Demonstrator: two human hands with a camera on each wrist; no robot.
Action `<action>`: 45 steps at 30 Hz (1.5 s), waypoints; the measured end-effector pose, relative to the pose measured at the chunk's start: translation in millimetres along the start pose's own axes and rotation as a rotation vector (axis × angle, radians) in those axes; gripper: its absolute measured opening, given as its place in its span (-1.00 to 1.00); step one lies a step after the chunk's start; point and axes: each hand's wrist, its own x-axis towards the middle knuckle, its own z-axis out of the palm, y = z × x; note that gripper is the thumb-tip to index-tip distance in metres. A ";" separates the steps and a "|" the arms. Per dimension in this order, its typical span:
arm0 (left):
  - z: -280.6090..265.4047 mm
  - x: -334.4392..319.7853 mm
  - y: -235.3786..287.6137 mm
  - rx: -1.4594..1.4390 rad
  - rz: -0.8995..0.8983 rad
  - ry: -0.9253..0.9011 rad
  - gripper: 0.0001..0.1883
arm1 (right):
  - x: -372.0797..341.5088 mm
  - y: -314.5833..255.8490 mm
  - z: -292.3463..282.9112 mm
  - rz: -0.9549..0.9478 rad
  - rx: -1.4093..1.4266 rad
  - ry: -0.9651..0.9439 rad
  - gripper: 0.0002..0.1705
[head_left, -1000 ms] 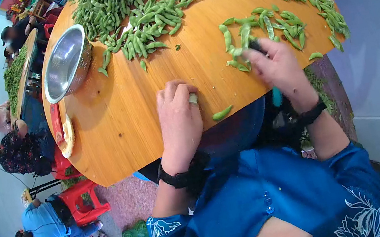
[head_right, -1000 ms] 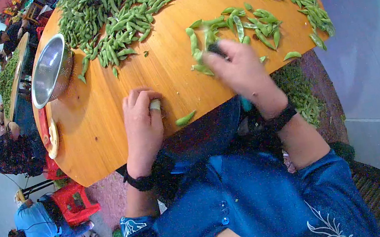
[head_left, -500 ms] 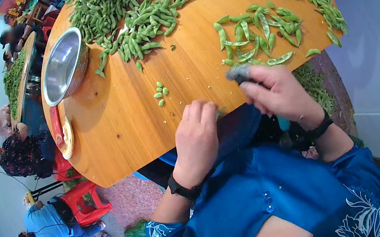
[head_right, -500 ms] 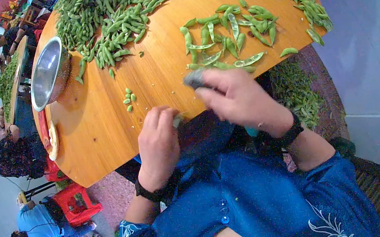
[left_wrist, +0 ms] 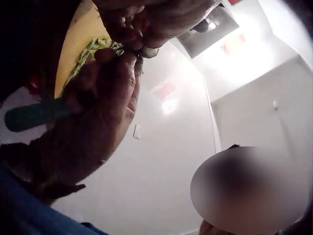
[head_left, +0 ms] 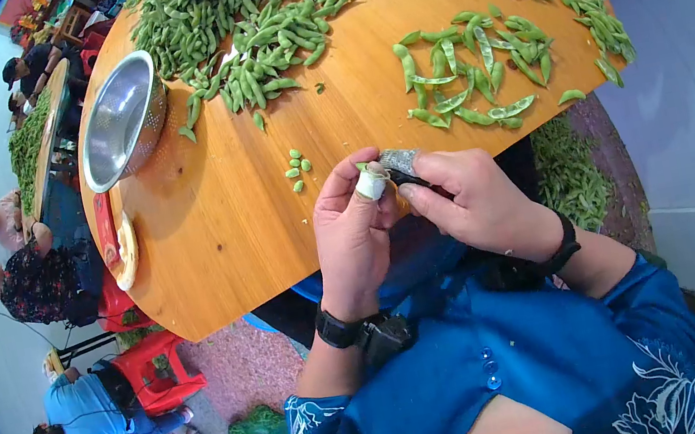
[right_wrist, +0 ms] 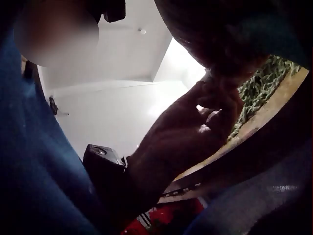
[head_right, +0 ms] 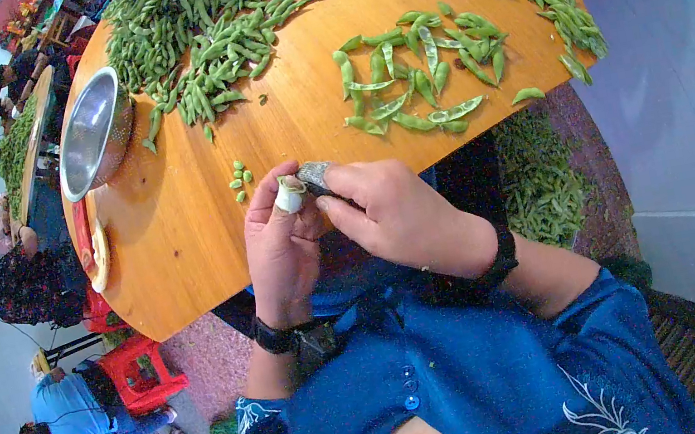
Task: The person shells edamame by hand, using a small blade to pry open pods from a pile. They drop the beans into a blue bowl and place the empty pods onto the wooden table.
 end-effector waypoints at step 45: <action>-15.8 -2.2 -0.1 1.044 0.442 -0.071 -0.64 | 4.7 16.2 9.0 0.462 0.706 -0.152 -0.86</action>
